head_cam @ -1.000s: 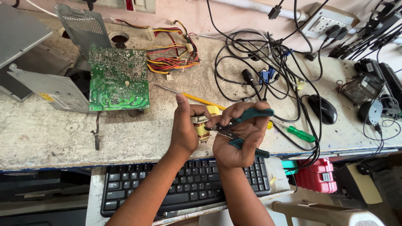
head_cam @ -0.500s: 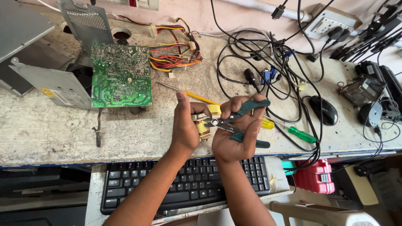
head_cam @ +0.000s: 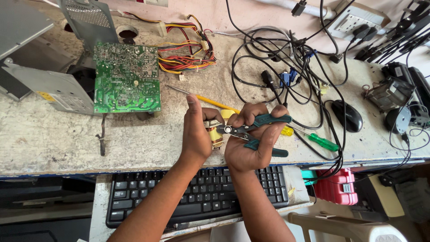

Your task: The person disassembles a small yellow cylindrical electronic component using a screwdriver and pliers. They remove the outer casing and internal parts, then reassemble the component.

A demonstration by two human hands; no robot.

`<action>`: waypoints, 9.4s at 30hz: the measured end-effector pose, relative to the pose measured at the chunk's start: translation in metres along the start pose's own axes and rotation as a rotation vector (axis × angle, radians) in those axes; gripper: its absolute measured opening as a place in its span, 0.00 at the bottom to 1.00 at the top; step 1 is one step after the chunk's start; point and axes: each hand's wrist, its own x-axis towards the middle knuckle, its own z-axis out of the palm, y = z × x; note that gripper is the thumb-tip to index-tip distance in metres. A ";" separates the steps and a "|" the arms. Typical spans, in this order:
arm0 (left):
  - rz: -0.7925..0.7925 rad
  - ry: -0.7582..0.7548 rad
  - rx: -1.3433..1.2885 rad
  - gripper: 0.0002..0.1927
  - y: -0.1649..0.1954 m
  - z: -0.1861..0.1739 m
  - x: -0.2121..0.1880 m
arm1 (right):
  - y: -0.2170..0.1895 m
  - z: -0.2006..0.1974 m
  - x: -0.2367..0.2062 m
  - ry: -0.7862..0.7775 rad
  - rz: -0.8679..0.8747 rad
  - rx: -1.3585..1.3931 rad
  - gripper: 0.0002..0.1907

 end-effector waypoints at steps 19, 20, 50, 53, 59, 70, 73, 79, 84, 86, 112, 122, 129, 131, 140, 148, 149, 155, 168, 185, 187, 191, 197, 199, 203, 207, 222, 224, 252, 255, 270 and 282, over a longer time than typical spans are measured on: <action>0.190 -0.112 0.003 0.49 0.004 0.002 -0.010 | -0.010 -0.013 0.011 -0.036 0.143 0.253 0.24; 0.209 -0.112 0.005 0.50 0.006 0.003 -0.009 | -0.011 -0.011 0.010 -0.049 0.130 0.235 0.24; 0.120 -0.119 -0.171 0.48 -0.001 -0.007 -0.001 | -0.004 -0.019 0.003 -0.174 0.273 0.400 0.27; 0.222 -0.158 0.014 0.49 0.005 -0.002 -0.011 | -0.008 -0.013 0.009 -0.120 0.202 0.350 0.30; 0.331 -0.181 0.110 0.49 0.020 0.000 -0.014 | -0.017 -0.006 0.003 -0.099 0.060 0.138 0.36; 0.253 -0.186 0.186 0.48 0.023 0.000 -0.016 | -0.019 -0.008 -0.001 -0.156 0.021 0.087 0.36; 0.258 -0.188 0.215 0.48 0.023 -0.001 -0.015 | -0.019 -0.009 -0.003 -0.171 0.007 0.054 0.35; 0.232 -0.167 0.216 0.48 0.021 0.000 -0.014 | -0.017 -0.013 -0.003 -0.180 0.014 0.058 0.28; 0.206 -0.135 0.239 0.47 0.020 0.000 -0.014 | -0.013 -0.016 -0.002 -0.153 0.009 0.034 0.23; 0.249 -0.139 0.288 0.47 0.019 -0.001 -0.014 | -0.010 -0.017 -0.001 -0.149 -0.006 0.030 0.21; 0.235 -0.216 0.073 0.47 0.020 0.001 -0.016 | -0.022 -0.015 -0.009 -0.113 0.022 -0.029 0.35; 0.407 -0.086 0.104 0.45 0.021 0.002 -0.017 | -0.010 0.001 -0.016 -0.055 -0.018 0.049 0.30; 0.405 -0.024 0.043 0.45 0.018 0.003 -0.016 | -0.005 0.010 -0.018 -0.016 -0.011 0.107 0.26; 0.387 -0.013 0.031 0.44 0.016 0.003 -0.016 | -0.003 0.010 -0.015 -0.010 -0.010 0.129 0.25; 0.265 -0.147 -0.015 0.46 0.001 0.000 -0.008 | -0.016 -0.031 0.010 -0.166 0.086 0.075 0.26; 0.037 -0.278 -0.157 0.49 -0.013 -0.009 -0.001 | -0.027 -0.038 0.013 -0.149 0.111 -0.010 0.44; -0.053 -0.315 -0.207 0.49 -0.015 -0.007 -0.002 | -0.027 -0.037 0.012 -0.159 0.104 -0.023 0.44; -0.295 -0.325 -0.166 0.51 -0.021 -0.004 -0.003 | -0.032 -0.036 0.008 -0.234 0.172 -0.028 0.47; -0.436 -0.371 -0.066 0.53 -0.011 -0.005 0.003 | -0.024 -0.044 0.009 -0.363 0.122 0.020 0.43; -0.477 -0.505 -0.344 0.52 0.007 -0.009 0.007 | -0.020 -0.030 0.018 -0.364 0.216 0.143 0.46; -0.482 -0.512 -0.366 0.51 0.005 -0.009 0.008 | -0.024 -0.027 0.023 -0.401 0.261 0.077 0.48; -0.512 -0.451 -0.388 0.46 -0.001 -0.007 0.009 | -0.031 -0.023 0.038 -0.519 0.345 -0.080 0.52; -0.516 -0.493 -0.431 0.47 -0.003 -0.004 0.011 | -0.029 -0.023 0.051 -0.609 0.437 -0.089 0.49; -0.501 -0.483 -0.415 0.49 -0.002 -0.003 0.011 | -0.026 -0.025 0.049 -0.604 0.424 -0.070 0.48; -0.514 -0.406 -0.391 0.50 -0.001 -0.002 0.010 | -0.020 -0.029 0.041 -0.541 0.435 0.062 0.45; -0.502 -0.436 -0.448 0.52 0.001 -0.004 0.010 | -0.015 -0.030 0.039 -0.521 0.423 0.107 0.45; -0.458 -0.423 -0.418 0.53 -0.003 -0.004 0.009 | -0.010 -0.027 0.034 -0.396 0.376 0.216 0.43; -0.475 -0.397 -0.401 0.51 -0.002 -0.004 0.008 | -0.014 -0.026 0.035 -0.416 0.397 0.136 0.44; -0.535 -0.337 -0.467 0.53 -0.002 -0.007 0.009 | 0.000 -0.024 0.034 -0.303 0.345 0.169 0.36; -0.523 -0.388 -0.427 0.54 -0.002 -0.007 0.010 | -0.004 -0.029 0.038 -0.285 0.366 0.273 0.38; -0.480 -0.278 -0.376 0.48 -0.008 -0.006 0.007 | -0.017 -0.018 0.036 -0.452 0.394 0.072 0.39; -0.499 -0.282 -0.420 0.49 -0.010 -0.008 0.008 | -0.003 -0.031 0.036 -0.460 0.377 0.120 0.33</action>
